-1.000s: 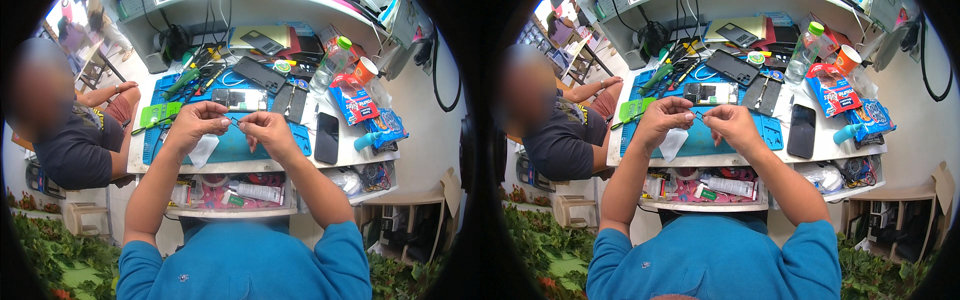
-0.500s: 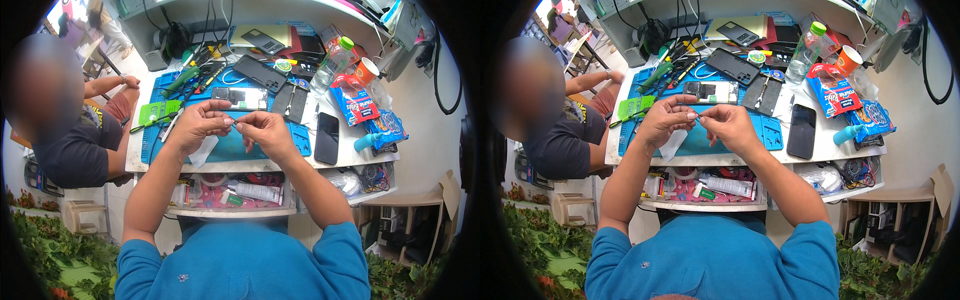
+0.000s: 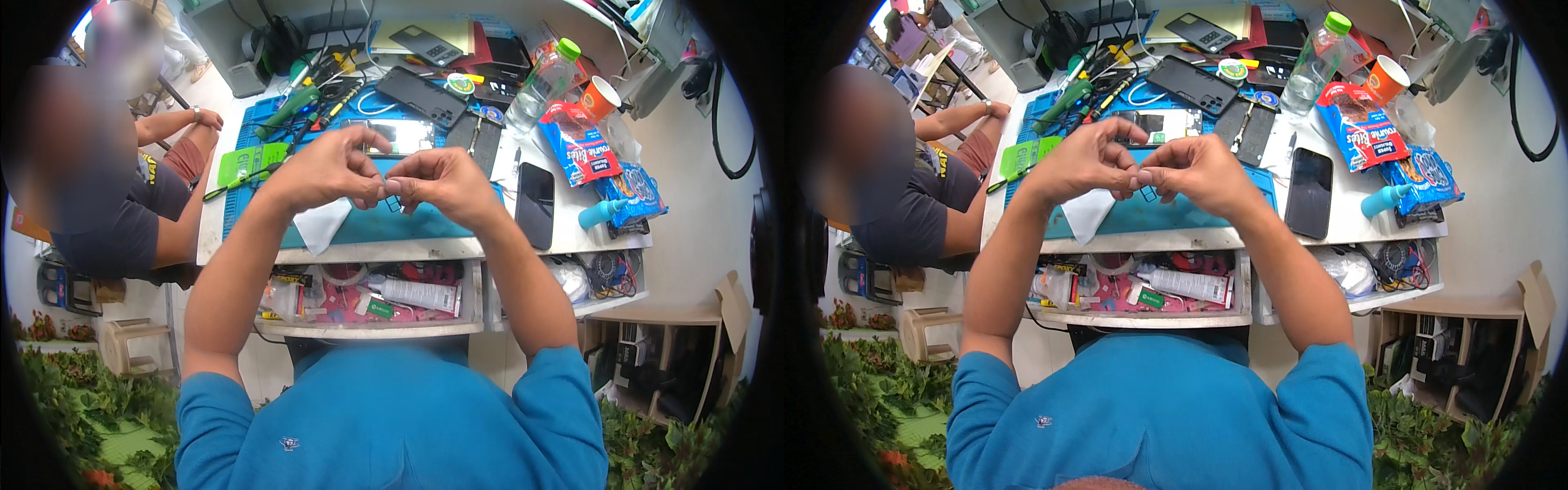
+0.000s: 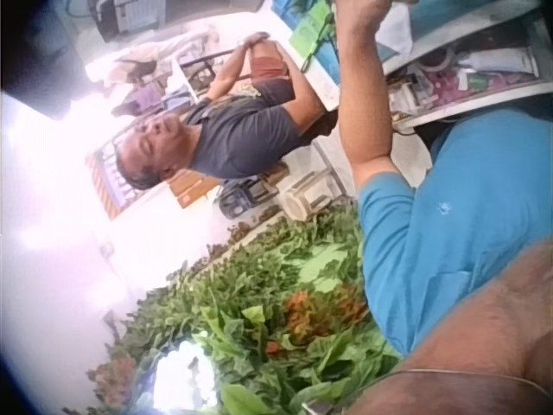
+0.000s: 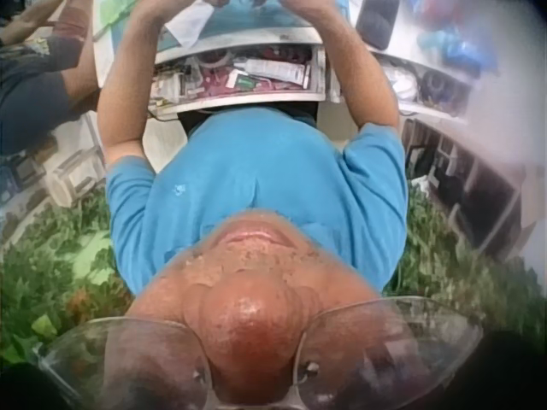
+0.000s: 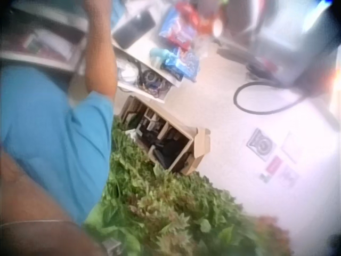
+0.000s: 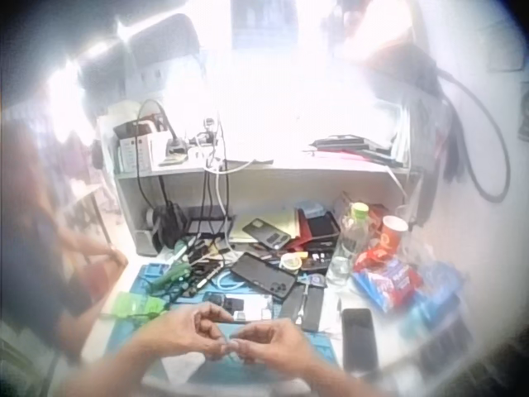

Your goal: The person applies adhesive to a smartphone back cover, then retrieves a SIM card from a drawer and inserts it into a smartphone. The person also wipes the back of the phone with a tissue.

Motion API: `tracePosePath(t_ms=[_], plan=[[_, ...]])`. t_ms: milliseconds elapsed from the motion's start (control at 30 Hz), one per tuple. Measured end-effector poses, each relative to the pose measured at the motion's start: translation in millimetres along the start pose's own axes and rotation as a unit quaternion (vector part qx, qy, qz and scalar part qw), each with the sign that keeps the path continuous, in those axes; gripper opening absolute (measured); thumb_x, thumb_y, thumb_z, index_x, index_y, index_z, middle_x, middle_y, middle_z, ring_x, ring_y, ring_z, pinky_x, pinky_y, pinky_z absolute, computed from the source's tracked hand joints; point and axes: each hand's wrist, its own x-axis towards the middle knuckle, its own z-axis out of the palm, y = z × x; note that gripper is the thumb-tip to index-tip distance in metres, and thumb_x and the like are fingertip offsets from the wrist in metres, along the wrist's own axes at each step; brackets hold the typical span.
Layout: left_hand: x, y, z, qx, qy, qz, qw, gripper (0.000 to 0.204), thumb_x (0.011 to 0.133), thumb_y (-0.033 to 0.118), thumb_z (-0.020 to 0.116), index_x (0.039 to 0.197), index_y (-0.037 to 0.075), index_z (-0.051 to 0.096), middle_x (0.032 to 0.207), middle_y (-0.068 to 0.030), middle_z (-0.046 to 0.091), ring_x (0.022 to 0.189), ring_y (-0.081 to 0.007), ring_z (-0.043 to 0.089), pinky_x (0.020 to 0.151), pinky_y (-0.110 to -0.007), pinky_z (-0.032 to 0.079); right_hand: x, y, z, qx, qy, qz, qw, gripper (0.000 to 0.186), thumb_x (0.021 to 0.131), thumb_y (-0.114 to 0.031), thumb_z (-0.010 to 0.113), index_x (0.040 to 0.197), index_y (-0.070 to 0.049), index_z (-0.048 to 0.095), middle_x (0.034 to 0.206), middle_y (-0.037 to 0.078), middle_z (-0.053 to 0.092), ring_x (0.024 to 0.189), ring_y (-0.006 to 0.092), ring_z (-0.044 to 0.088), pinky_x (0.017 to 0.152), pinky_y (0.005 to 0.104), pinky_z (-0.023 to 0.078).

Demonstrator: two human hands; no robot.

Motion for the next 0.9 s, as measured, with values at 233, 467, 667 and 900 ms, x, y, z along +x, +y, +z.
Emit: tracePosePath(t_ms=[233,467,667,900], plan=[[25,5,12,0.056,-0.021,0.029,0.998,0.067,0.085,0.008,0.087,0.138,-0.006,0.050,0.084,-0.0088,0.072,0.072,-0.0132,0.068,0.067,-0.027,0.054,-5,-10,-27,-0.007,-0.012,0.038,0.999,0.027,0.092,-0.017,0.086,0.102,0.006,0.074,0.084,0.009,0.075,0.070,0.0137,0.072,0.062,0.0294,0.062],[12,-32,40,0.344,0.077,0.058,0.934,0.024,0.085,0.017,0.086,0.103,0.003,0.081,0.086,-0.0088,0.075,0.074,-0.0186,0.071,0.070,-0.034,0.056,1,3,-40,0.121,0.146,0.030,0.981,0.019,0.092,-0.010,0.079,0.099,0.006,0.072,0.088,0.011,0.074,0.074,0.0169,0.073,0.070,0.0370,0.068],[21,-28,42,0.412,0.037,0.054,0.909,0.019,0.080,0.020,0.084,0.093,0.006,0.083,0.087,-0.0148,0.078,0.079,-0.0288,0.075,0.074,-0.040,0.058,2,7,-33,0.214,0.183,0.008,0.959,0.015,0.095,-0.011,0.075,0.101,0.003,0.070,0.095,0.011,0.073,0.083,0.0197,0.074,0.078,0.0382,0.067],[27,-21,46,0.410,0.019,0.026,0.912,0.021,0.074,0.021,0.082,0.086,0.004,0.079,0.082,-0.0139,0.077,0.075,-0.0279,0.075,0.073,-0.039,0.058,5,18,-27,0.241,0.176,-0.003,0.954,0.014,0.095,-0.008,0.074,0.104,0.001,0.070,0.088,0.007,0.068,0.072,0.0141,0.064,0.065,0.0303,0.056]])
